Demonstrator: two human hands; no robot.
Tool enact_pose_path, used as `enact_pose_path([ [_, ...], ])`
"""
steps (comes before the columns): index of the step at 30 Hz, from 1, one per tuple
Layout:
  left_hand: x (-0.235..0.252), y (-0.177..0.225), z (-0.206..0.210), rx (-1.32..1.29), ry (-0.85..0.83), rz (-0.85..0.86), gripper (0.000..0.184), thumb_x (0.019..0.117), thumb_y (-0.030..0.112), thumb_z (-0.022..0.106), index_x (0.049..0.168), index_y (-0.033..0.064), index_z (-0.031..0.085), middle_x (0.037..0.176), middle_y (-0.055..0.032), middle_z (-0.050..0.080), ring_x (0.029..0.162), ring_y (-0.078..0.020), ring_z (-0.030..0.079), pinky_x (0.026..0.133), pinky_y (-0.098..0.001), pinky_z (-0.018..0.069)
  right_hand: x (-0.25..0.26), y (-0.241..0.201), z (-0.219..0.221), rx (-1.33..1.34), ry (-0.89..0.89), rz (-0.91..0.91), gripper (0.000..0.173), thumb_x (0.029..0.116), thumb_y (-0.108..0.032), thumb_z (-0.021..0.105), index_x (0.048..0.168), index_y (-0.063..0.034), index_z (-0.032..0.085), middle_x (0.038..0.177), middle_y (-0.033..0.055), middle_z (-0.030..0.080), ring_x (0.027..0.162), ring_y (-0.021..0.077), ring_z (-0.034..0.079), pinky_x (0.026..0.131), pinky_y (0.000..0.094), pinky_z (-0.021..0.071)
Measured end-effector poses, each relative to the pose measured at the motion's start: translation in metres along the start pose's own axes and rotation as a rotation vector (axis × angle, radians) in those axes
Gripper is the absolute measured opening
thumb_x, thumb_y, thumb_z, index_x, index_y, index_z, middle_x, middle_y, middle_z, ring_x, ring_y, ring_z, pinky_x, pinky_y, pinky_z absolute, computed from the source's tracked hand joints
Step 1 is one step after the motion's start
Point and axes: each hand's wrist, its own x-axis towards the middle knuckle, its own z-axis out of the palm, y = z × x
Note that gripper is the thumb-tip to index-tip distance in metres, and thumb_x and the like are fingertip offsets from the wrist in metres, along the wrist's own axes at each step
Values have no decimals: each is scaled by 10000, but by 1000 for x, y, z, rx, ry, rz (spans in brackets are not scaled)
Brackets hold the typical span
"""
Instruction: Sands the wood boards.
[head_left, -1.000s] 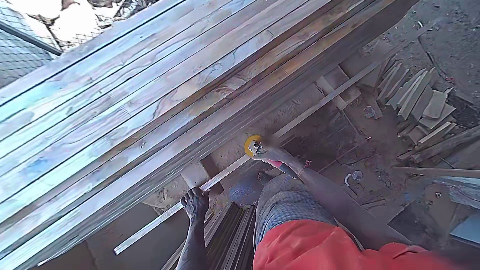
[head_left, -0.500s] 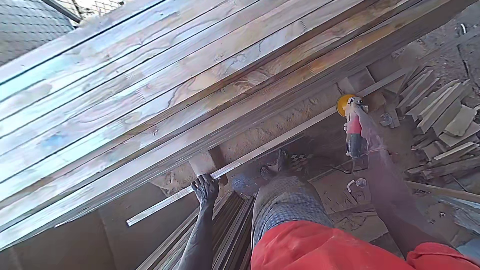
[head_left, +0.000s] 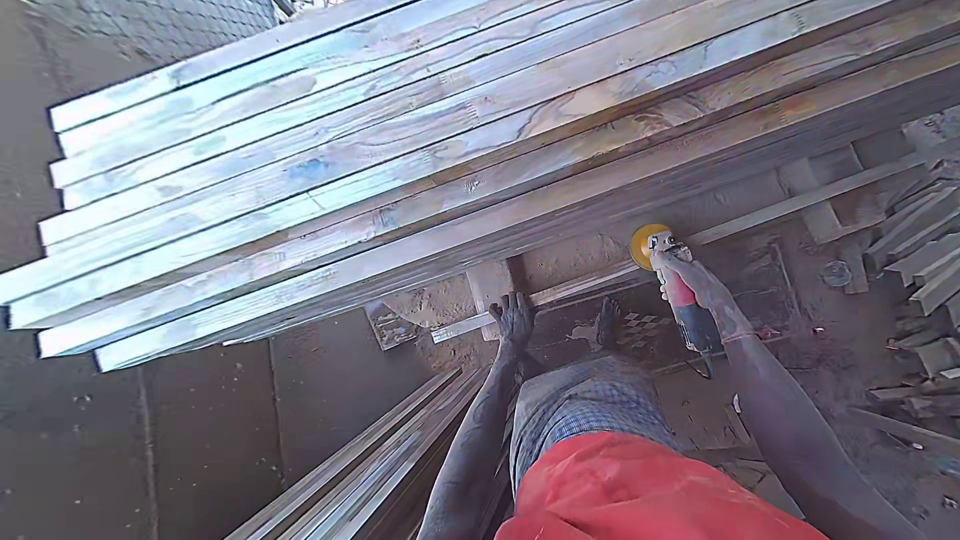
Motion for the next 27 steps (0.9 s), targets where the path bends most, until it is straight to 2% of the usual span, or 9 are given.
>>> enact_pose_path([
  [2,-16,-80,-10,57,14,-38,528,1008,433,565,1374,52,580,1415,-182,581,1357,-391,510,1141,-690,267,-18,5,52,-41,-31,-18,670,812,-762,670,1049,-135,692,779,46,681,645,181,680,623,383,605],
  [5,-41,-191,-26,58,7,-139,615,975,566,598,1349,78,586,1418,-180,575,1381,-402,489,1151,-722,239,-37,6,122,-121,-85,-28,683,821,-759,667,1085,-130,687,803,55,688,661,187,685,629,385,606],
  [7,-67,-255,-34,16,-52,-283,701,968,600,593,1436,80,536,1496,-173,533,1452,-384,428,1162,-728,225,-49,10,171,-183,-123,-25,698,796,-765,688,1090,-133,690,807,57,690,659,187,684,628,388,603],
  [10,-104,-331,-32,-119,-104,-497,712,977,549,609,1502,86,479,1528,-156,511,1448,-353,440,1132,-727,278,-69,5,242,-282,-211,-30,667,787,-737,723,1057,-127,695,784,38,684,641,161,670,619,359,594],
  [12,-134,-362,-19,-233,-109,-582,597,1007,505,584,1431,88,537,1420,-159,596,1364,-348,526,1090,-724,328,-79,2,286,-367,-247,-38,673,764,-744,739,1019,-122,702,763,33,686,622,153,667,616,354,592],
  [15,-180,-389,4,-368,-109,-642,507,1064,430,519,1362,25,576,1254,-203,678,1217,-354,639,1052,-596,474,-87,5,348,-467,-301,-71,760,706,-788,750,1002,-91,697,756,64,688,611,177,670,619,394,596],
  [21,-243,-391,47,-763,88,-777,450,1120,345,415,1267,-37,602,1063,-216,699,976,-315,687,927,-507,539,-108,-8,439,-623,-378,-135,868,633,-848,745,1014,-70,692,823,105,696,687,235,684,671,474,587],
  [23,-247,-384,54,-909,98,-880,501,1131,393,352,1304,-21,575,1099,-215,698,978,-318,689,851,-516,552,-116,-11,460,-661,-395,-160,873,622,-879,718,985,-85,699,816,100,692,686,234,677,666,482,576],
  [27,-222,-364,53,-1132,96,-907,596,1137,443,235,1385,-3,543,1174,-228,691,1023,-337,678,836,-544,543,-121,-13,485,-734,-409,-195,911,598,-920,684,960,-85,712,850,122,701,757,271,690,696,534,563],
])
